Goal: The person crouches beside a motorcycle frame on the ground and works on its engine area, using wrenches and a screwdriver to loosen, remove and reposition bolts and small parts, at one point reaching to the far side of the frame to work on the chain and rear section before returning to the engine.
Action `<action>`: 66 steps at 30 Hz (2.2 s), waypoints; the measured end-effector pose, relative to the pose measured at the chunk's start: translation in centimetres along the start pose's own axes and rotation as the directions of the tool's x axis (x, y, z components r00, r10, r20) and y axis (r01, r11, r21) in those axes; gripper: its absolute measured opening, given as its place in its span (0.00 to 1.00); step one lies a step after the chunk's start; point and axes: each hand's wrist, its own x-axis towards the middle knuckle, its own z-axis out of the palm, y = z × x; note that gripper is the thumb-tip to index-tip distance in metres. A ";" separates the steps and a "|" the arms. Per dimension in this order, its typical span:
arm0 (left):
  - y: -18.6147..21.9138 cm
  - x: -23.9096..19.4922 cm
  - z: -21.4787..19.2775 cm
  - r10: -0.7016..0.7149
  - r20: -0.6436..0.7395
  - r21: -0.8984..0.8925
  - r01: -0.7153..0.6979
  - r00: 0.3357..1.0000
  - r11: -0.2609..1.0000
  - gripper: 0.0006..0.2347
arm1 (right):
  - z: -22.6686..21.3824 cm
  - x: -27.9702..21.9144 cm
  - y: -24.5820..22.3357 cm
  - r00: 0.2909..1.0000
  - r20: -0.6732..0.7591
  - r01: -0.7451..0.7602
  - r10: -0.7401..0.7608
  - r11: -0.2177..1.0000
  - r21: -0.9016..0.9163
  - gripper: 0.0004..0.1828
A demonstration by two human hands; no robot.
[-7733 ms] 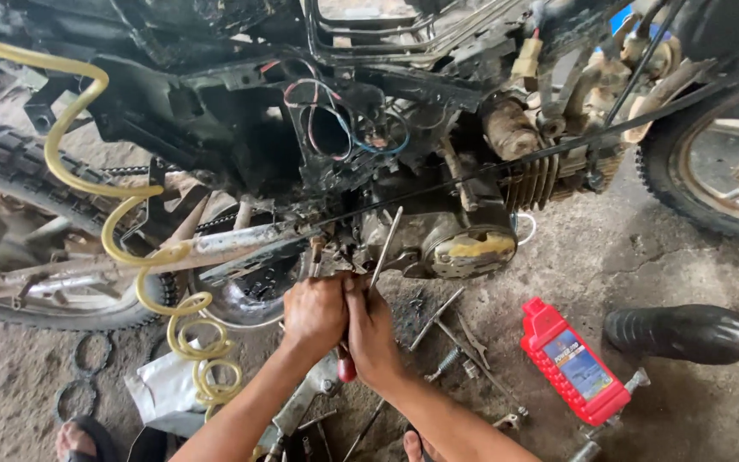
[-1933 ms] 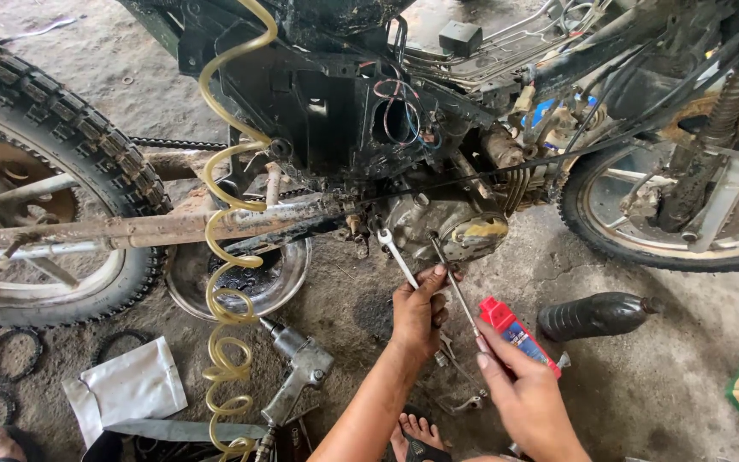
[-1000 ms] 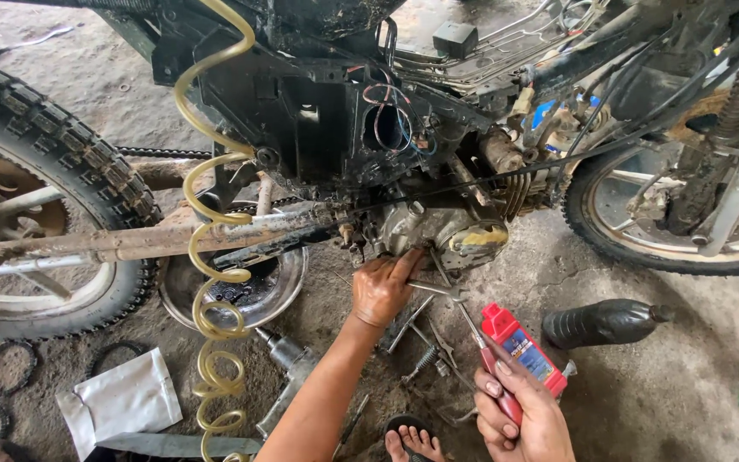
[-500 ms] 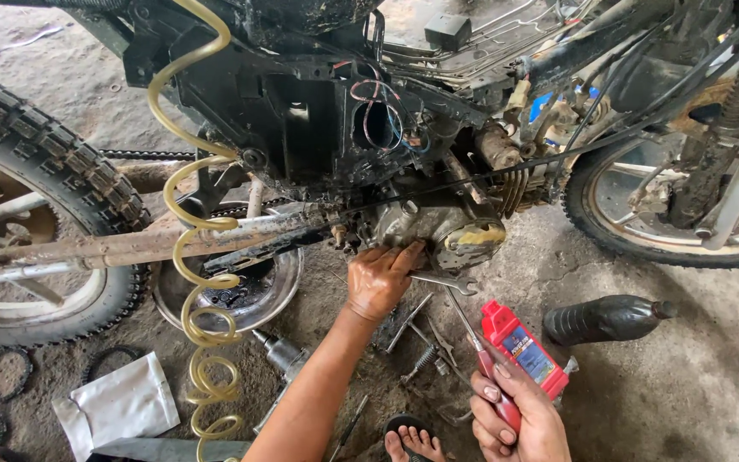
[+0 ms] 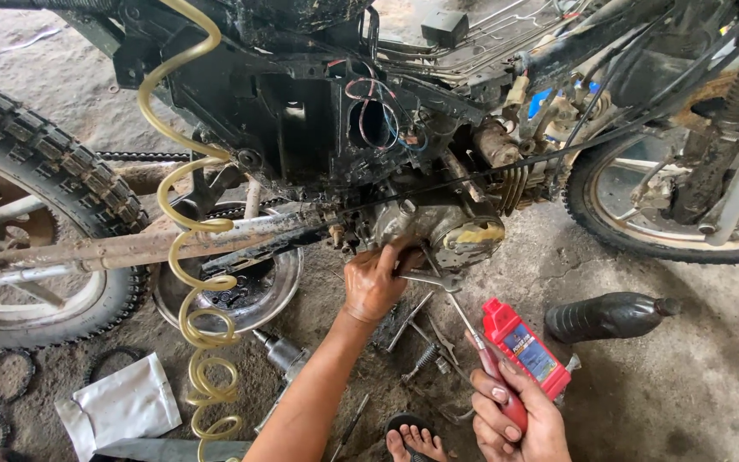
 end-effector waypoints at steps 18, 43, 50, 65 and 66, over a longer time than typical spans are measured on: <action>2.1 -2.2 -2.5 -0.314 0.277 -0.104 0.353 0.908 0.930 0.17 | 0.5 0.1 -0.2 0.998 -0.068 -0.021 0.013 0.994 -0.105 0.25; 3.5 -5.4 -0.6 -0.635 0.414 -0.182 0.743 0.652 0.644 0.16 | 0.8 0.3 -0.5 0.980 -0.198 -0.071 0.023 0.969 -0.236 0.30; 1.9 -2.5 -3.8 -0.555 0.545 0.027 0.649 0.628 0.760 0.17 | -1.5 0.7 0.1 0.981 -0.192 -0.076 0.034 0.974 -0.215 0.31; 5.7 11.6 -10.8 -0.180 0.834 0.400 -0.349 0.521 0.847 0.09 | -0.8 1.0 1.6 0.957 -0.282 -0.003 -0.072 0.966 -0.257 0.29; 4.8 10.3 -11.5 -0.235 0.804 0.432 -0.263 0.546 0.863 0.08 | -1.1 0.9 1.6 0.970 -0.237 -0.009 -0.052 0.969 -0.248 0.30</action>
